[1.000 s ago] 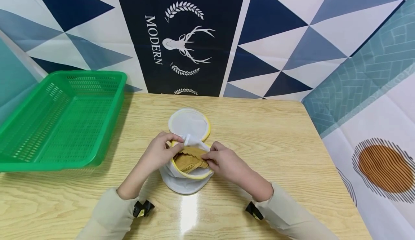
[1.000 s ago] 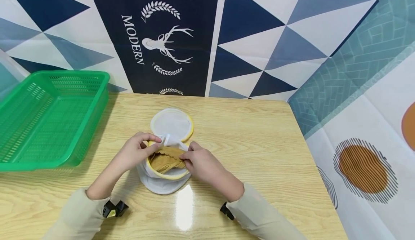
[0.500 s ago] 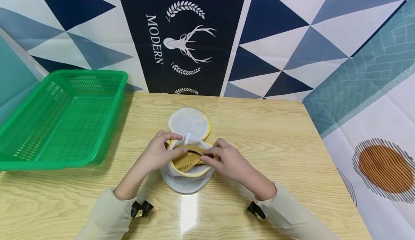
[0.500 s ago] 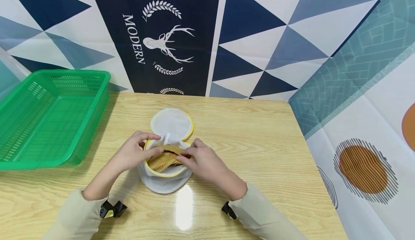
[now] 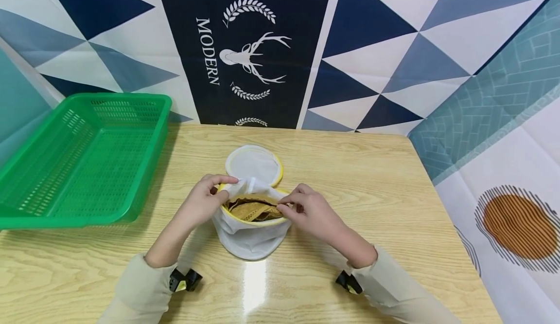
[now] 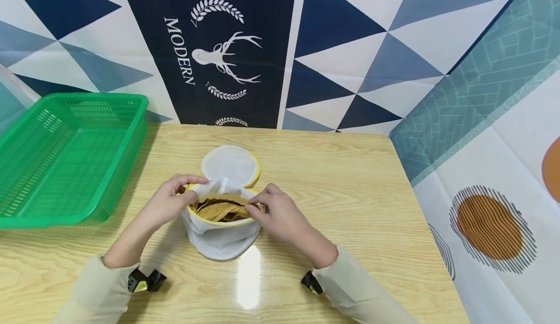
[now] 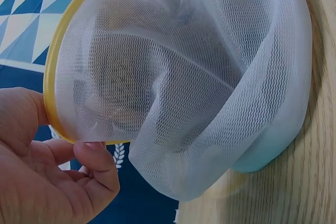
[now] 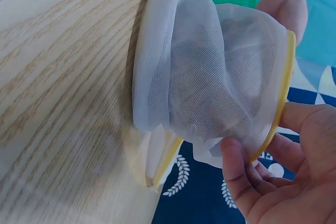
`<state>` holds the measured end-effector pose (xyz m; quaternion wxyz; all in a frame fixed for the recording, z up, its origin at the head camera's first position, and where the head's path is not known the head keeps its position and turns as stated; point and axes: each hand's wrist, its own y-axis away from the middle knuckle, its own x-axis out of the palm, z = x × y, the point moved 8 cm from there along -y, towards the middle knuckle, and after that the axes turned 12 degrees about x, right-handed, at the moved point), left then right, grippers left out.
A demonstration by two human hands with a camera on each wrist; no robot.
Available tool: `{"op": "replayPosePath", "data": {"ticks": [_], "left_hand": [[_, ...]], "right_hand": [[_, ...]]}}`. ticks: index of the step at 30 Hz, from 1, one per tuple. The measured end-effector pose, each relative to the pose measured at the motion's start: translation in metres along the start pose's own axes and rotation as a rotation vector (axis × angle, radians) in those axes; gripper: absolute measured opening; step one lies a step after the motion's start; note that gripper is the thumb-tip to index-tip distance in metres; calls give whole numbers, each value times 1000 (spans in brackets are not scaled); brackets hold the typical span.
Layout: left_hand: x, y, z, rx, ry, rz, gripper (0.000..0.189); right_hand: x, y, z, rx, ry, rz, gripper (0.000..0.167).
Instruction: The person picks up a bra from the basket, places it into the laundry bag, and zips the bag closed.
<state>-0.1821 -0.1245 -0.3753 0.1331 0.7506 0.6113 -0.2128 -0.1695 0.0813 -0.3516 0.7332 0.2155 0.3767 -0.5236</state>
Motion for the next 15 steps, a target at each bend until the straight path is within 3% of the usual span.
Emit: {"op": "replayPosePath", "data": {"ticks": [9,15], "left_hand": [[-8,1,8,-63,52,-18,37],[-13,1,10,-65,98,-46,36]], "right_hand": [[-7,-1,-8,82,-67,-20,11],[-11,-2,-11,122,-116,-32,10]]}}
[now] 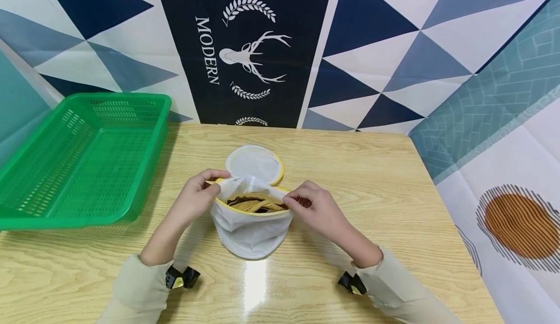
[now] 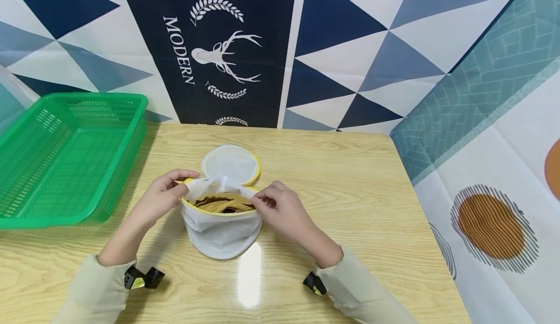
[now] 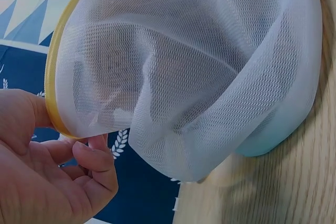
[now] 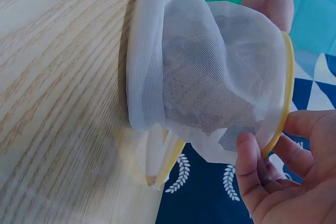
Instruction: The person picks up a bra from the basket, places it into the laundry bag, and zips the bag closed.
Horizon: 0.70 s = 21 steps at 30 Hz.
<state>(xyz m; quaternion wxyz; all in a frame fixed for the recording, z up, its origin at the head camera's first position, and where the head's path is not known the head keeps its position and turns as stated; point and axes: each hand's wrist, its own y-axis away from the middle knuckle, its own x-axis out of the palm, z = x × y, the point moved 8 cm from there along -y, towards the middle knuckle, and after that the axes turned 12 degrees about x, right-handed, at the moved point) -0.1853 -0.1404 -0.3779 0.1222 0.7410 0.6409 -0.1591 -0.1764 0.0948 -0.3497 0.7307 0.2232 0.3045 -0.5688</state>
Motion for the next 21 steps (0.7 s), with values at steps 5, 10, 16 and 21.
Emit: {"op": "replayPosePath", "data": {"ticks": [5,10,16,21], "left_hand": [[-2,-1,1,-9,16,-16,36],[3,-1,-1,11,-1,32,28],[14,-3,-11,93,-87,107,30],[21,-1,-12,74,-123,139,36]], "right_hand": [[-1,0,0,4,-11,-1,10],[2,-1,1,-7,-18,21,10],[6,-3,8,-44,-15,40,10],[9,-3,11,-65,-10,36,10]]}}
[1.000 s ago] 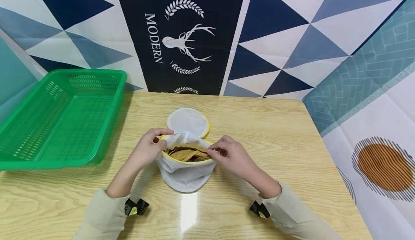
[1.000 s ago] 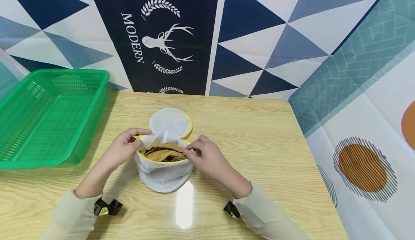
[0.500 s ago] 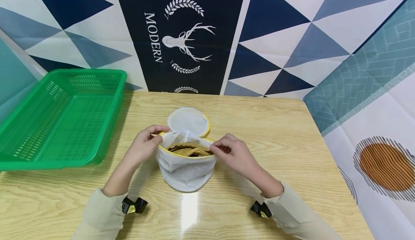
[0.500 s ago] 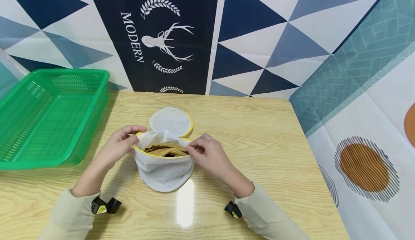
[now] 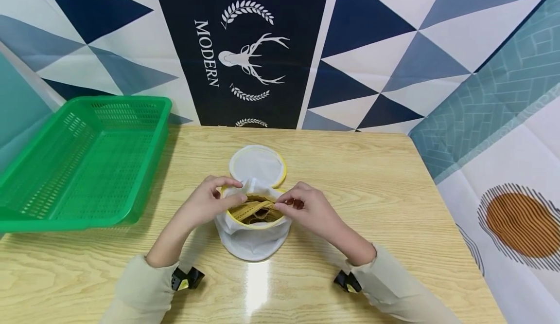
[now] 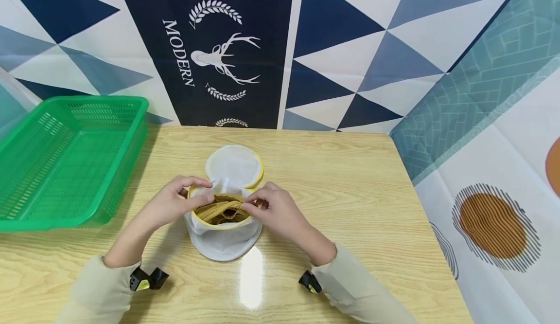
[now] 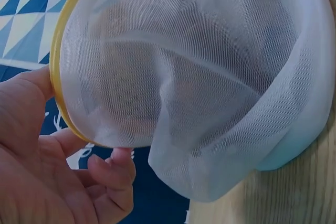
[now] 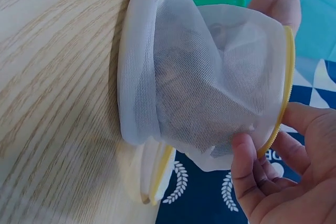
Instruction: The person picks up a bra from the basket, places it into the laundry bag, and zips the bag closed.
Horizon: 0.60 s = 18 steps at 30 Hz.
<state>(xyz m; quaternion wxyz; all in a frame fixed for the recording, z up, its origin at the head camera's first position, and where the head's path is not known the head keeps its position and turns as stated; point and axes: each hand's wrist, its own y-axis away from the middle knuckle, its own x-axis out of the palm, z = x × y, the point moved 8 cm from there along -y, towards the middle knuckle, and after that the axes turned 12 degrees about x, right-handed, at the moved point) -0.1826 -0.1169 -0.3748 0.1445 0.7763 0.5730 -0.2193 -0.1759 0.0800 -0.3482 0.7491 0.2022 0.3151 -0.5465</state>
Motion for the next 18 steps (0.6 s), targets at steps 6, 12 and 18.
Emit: {"op": "replayPosePath", "data": {"ticks": [6,12,18], "left_hand": [[12,1,-2,-20,-66,61,47],[16,1,-5,-38,-105,87,55],[19,1,-6,-49,-164,99,61]], "right_hand": [[9,-2,4,9,77,25,10],[13,-4,7,54,153,33,11],[14,-5,9,48,179,27,11]]}}
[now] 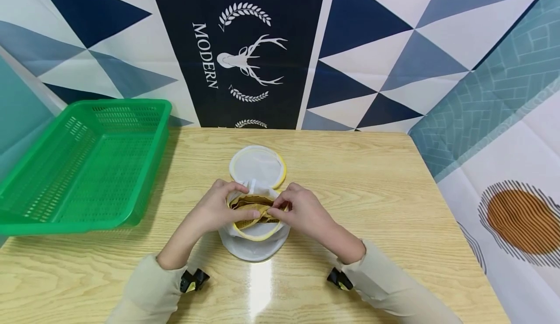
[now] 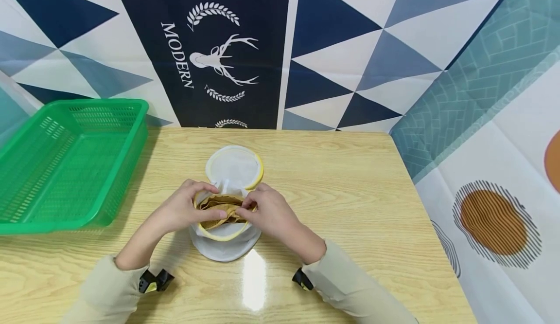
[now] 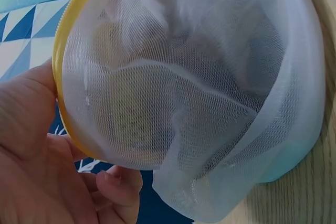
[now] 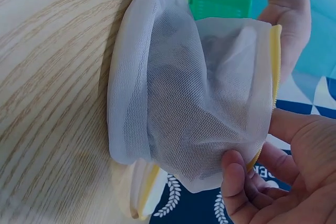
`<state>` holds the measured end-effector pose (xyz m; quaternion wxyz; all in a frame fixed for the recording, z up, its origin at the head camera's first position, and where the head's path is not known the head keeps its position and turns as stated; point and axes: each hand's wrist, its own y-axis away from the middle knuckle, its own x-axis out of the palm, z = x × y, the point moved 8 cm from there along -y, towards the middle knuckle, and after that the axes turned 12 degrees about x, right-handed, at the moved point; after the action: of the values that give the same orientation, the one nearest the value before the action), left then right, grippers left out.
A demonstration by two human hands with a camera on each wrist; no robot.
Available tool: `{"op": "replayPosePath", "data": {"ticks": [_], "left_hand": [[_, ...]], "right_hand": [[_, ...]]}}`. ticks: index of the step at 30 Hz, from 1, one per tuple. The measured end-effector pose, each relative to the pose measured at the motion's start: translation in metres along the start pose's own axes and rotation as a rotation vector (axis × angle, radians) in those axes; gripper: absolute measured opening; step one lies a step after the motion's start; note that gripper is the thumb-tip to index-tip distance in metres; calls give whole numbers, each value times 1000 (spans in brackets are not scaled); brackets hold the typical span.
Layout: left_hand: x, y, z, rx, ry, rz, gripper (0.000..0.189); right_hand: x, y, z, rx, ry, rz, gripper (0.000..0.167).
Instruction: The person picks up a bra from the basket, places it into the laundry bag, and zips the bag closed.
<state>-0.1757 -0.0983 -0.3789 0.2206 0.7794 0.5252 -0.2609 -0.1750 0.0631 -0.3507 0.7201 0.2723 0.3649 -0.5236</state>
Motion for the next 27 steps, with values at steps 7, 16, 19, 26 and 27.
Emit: {"op": "replayPosePath", "data": {"ticks": [7,16,19,26,27], "left_hand": [[1,0,-1,2,-105,-15,54],[2,-1,-9,26,-171,-22,43],[3,0,-11,29,-186,-21,41],[4,2,-13,35,-213,-26,44],[4,2,-13,35,-218,-26,44]], "right_hand": [[2,2,2,-33,-24,20,22],[7,4,5,-71,-3,71,41],[9,2,5,-51,20,73,44],[14,0,5,-38,94,75,34],[14,0,6,-45,99,75,31]]}}
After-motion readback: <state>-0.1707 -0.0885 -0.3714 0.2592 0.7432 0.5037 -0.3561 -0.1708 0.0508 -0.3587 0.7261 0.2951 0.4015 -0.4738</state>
